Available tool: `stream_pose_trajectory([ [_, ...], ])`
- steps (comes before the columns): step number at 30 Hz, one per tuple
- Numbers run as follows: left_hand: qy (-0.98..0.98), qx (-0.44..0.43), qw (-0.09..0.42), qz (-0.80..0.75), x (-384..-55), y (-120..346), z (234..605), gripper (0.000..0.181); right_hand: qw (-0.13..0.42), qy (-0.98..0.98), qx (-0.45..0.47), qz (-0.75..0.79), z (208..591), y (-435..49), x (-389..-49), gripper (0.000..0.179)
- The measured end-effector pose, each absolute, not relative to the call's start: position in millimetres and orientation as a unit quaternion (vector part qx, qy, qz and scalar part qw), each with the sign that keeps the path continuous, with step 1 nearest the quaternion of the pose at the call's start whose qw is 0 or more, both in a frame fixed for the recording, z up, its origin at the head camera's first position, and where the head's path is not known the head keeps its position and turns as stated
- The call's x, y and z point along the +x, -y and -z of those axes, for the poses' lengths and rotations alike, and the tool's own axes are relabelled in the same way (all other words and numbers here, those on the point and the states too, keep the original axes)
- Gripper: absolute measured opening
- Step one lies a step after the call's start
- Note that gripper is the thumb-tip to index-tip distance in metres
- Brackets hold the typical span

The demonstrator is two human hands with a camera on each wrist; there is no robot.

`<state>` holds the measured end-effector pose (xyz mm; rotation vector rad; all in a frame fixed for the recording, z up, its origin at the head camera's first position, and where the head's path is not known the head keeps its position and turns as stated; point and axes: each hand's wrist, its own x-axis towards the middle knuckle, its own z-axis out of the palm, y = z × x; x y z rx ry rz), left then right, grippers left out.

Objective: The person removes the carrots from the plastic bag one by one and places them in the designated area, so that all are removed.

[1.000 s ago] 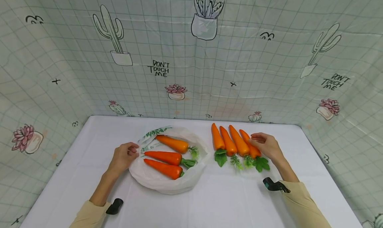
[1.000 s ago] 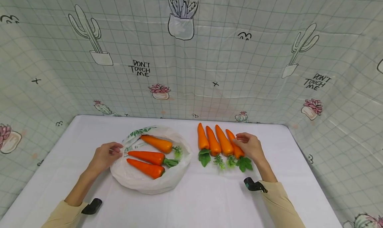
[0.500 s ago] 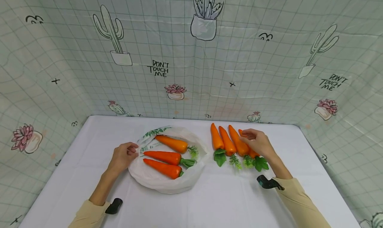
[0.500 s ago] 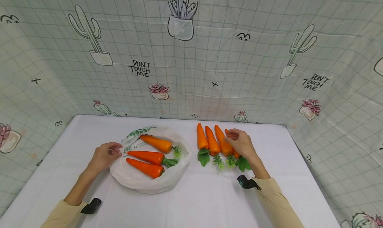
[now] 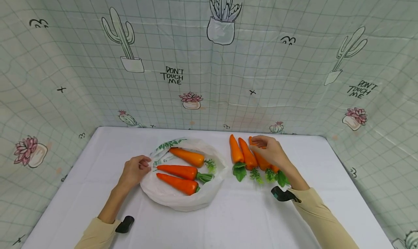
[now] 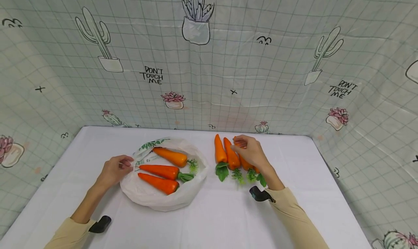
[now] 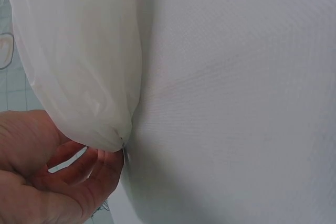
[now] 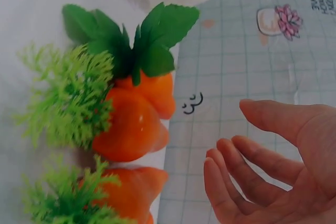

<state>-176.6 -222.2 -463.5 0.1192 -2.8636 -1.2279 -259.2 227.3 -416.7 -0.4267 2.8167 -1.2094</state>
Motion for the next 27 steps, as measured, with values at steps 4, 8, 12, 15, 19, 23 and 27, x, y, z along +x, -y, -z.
stream_pose_trajectory([
  [4, 0.921, 0.037, 0.015, 0.388, -177, 222, 463, 0.021, 0.025, -0.903, -0.156, 0.399, 416, -217, -261, 0.037],
  [8, 0.923, 0.033, 0.023, 0.382, -177, 221, 461, 0.02, 0.032, -0.898, -0.162, 0.408, 416, -207, -261, 0.038],
  [12, 0.925, 0.033, 0.029, 0.377, -178, 220, 460, 0.02, 0.034, -0.889, -0.181, 0.42, 416, -196, -260, 0.036],
  [15, 0.927, 0.033, 0.034, 0.372, -179, 218, 458, 0.021, 0.035, -0.879, -0.203, 0.431, 415, -187, -259, 0.034],
  [19, 0.93, 0.031, 0.042, 0.363, -181, 216, 455, 0.021, 0.036, -0.874, -0.216, 0.434, 413, -175, -258, 0.034],
  [23, 0.932, 0.032, 0.046, 0.357, -184, 215, 453, 0.021, 0.039, -0.876, -0.214, 0.431, 412, -163, -258, 0.034],
  [27, 0.935, 0.034, 0.05, 0.35, -187, 214, 450, 0.022, 0.05, -0.868, -0.225, 0.44, 411, -151, -257, 0.034],
])
